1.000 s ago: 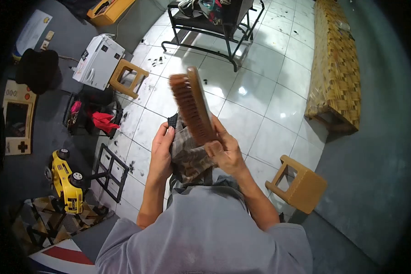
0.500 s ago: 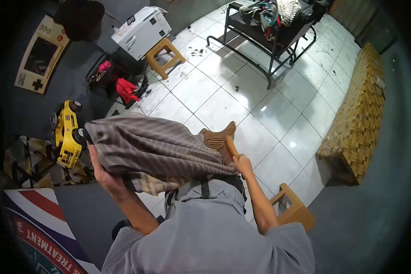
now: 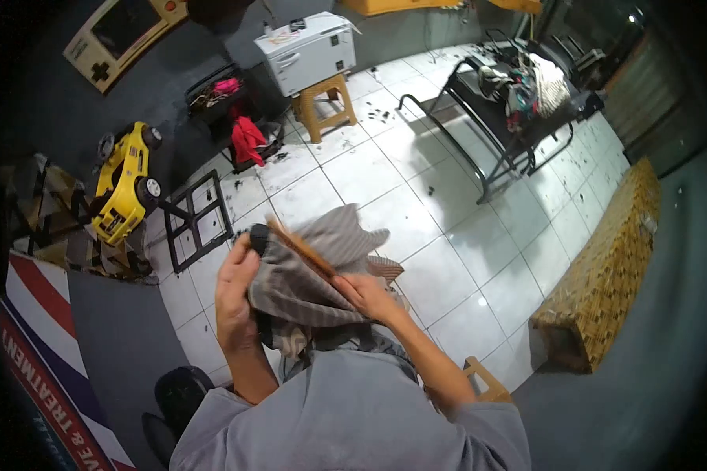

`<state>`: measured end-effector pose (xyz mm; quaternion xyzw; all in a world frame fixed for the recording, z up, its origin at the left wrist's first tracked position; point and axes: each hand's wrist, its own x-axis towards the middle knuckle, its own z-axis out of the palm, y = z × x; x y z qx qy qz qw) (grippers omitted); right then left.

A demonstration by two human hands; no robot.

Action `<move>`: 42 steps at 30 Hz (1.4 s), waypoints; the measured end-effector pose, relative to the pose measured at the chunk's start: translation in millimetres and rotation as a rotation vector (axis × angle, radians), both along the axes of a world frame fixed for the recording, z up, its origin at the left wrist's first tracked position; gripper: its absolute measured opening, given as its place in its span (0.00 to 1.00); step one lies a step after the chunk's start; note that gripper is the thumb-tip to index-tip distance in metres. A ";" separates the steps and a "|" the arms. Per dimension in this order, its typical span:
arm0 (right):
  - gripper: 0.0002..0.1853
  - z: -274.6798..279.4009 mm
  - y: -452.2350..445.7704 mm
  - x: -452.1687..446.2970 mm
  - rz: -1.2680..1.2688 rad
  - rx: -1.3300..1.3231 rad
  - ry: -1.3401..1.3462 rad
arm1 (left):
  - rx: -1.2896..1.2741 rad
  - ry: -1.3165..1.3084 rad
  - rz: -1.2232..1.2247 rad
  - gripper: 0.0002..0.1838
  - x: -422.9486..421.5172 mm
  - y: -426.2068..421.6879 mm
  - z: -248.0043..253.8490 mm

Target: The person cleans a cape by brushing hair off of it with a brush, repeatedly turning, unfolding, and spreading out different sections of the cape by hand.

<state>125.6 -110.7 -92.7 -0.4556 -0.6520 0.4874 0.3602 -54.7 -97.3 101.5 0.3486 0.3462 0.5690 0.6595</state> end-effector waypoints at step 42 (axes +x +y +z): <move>0.23 79.6 -62.6 -209.8 -0.384 -0.252 0.562 | 0.238 0.014 -0.102 0.31 -141.3 1.2 -47.0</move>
